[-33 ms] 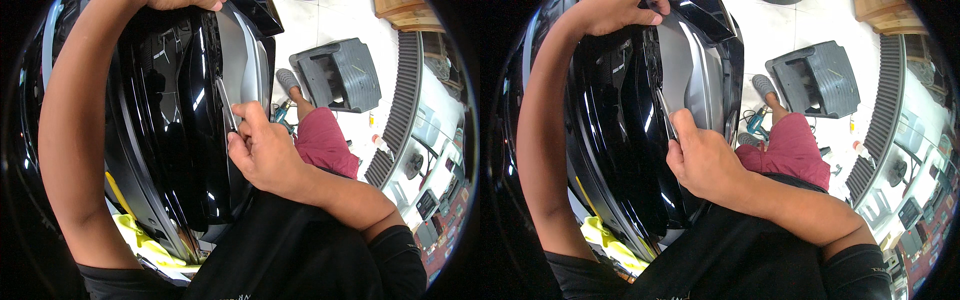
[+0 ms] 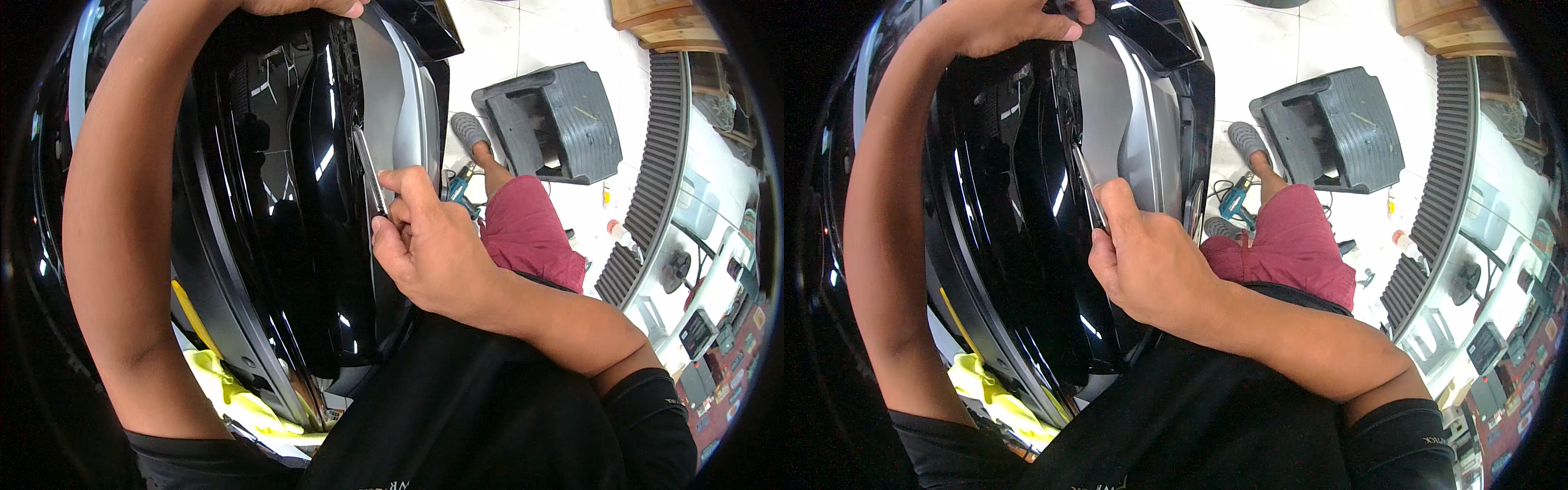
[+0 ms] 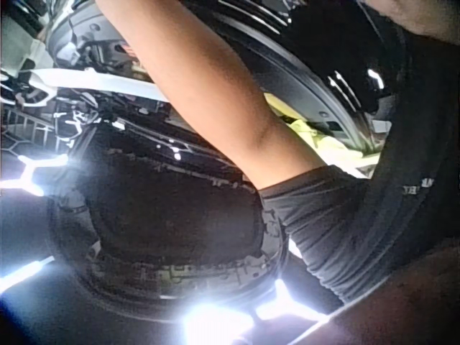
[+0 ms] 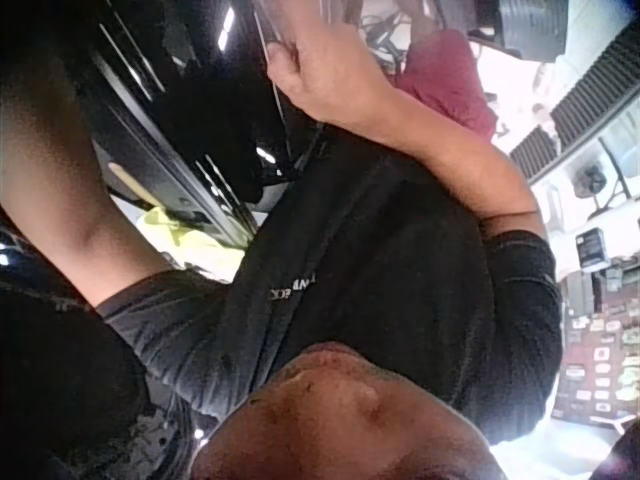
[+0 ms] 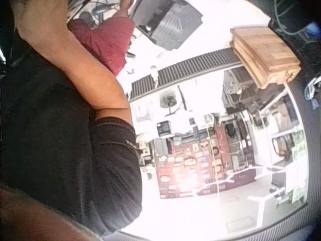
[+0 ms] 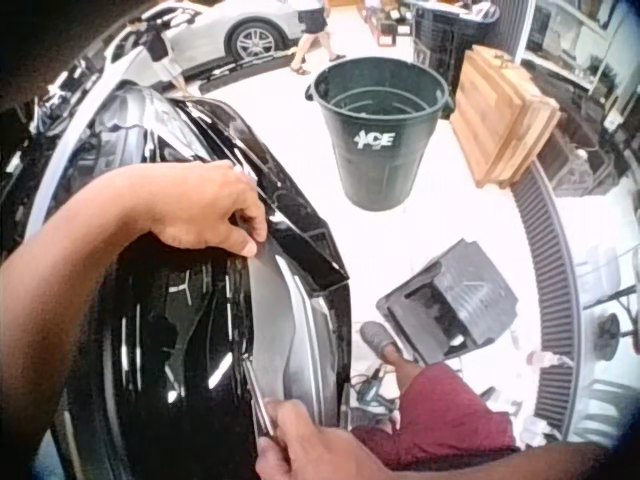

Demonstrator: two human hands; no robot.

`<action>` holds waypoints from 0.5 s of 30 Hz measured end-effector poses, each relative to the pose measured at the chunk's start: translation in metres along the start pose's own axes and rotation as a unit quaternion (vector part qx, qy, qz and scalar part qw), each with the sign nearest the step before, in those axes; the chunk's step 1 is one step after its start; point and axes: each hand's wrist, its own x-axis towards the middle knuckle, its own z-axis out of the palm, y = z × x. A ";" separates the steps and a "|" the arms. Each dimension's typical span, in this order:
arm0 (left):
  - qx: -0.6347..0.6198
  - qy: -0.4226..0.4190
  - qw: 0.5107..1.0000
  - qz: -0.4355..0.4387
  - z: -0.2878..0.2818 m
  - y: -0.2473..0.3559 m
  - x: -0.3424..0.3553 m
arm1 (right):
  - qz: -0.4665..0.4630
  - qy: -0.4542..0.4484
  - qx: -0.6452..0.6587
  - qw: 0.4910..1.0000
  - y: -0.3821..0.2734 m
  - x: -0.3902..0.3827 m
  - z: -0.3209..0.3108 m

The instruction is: The person applies a transparent protective film to the rear bumper of a black car. They use a red squeegee to smooth the film, a yellow microfiber cloth to wipe the surface, a metal trim tool to tuck edges, and a heat gun to activate adhesion.

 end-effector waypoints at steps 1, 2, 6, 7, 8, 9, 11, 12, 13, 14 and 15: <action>0.004 0.004 1.000 0.004 0.000 0.001 -0.001 | 0.007 -0.007 -0.001 1.000 -0.001 -0.001 -0.001; 0.003 -0.007 1.000 -0.006 -0.001 0.002 -0.001 | 0.013 -0.014 -0.001 1.000 -0.004 -0.001 -0.003; 0.017 0.014 1.000 -0.006 0.003 0.025 -0.030 | 0.050 -0.045 0.024 0.997 -0.011 -0.004 -0.007; 0.040 0.038 0.998 0.032 0.007 0.029 -0.029 | 0.060 -0.029 0.016 0.998 -0.012 0.000 -0.007; 0.073 0.081 0.989 0.103 0.023 0.020 -0.015 | 0.070 -0.013 0.009 0.997 -0.012 0.005 -0.008; 0.100 0.116 0.978 0.142 0.043 0.010 -0.013 | 0.069 -0.024 0.000 0.997 -0.012 0.003 -0.008; 0.115 0.161 0.968 0.151 0.062 0.032 -0.032 | 0.037 -0.021 -0.012 0.999 -0.009 0.002 -0.010; 0.093 0.131 0.977 0.144 0.058 0.043 -0.039 | 0.020 -0.021 -0.018 0.999 -0.009 0.003 -0.012; 0.071 0.100 0.983 0.138 0.054 0.052 -0.043 | 0.032 -0.029 -0.021 0.999 -0.010 0.004 -0.015; 0.090 0.093 0.985 0.117 0.059 0.057 -0.047 | 0.044 -0.039 -0.022 0.998 -0.013 0.004 -0.018; 0.092 0.084 0.986 0.114 0.058 0.057 -0.048 | 0.056 -0.048 -0.024 0.997 -0.015 0.004 -0.020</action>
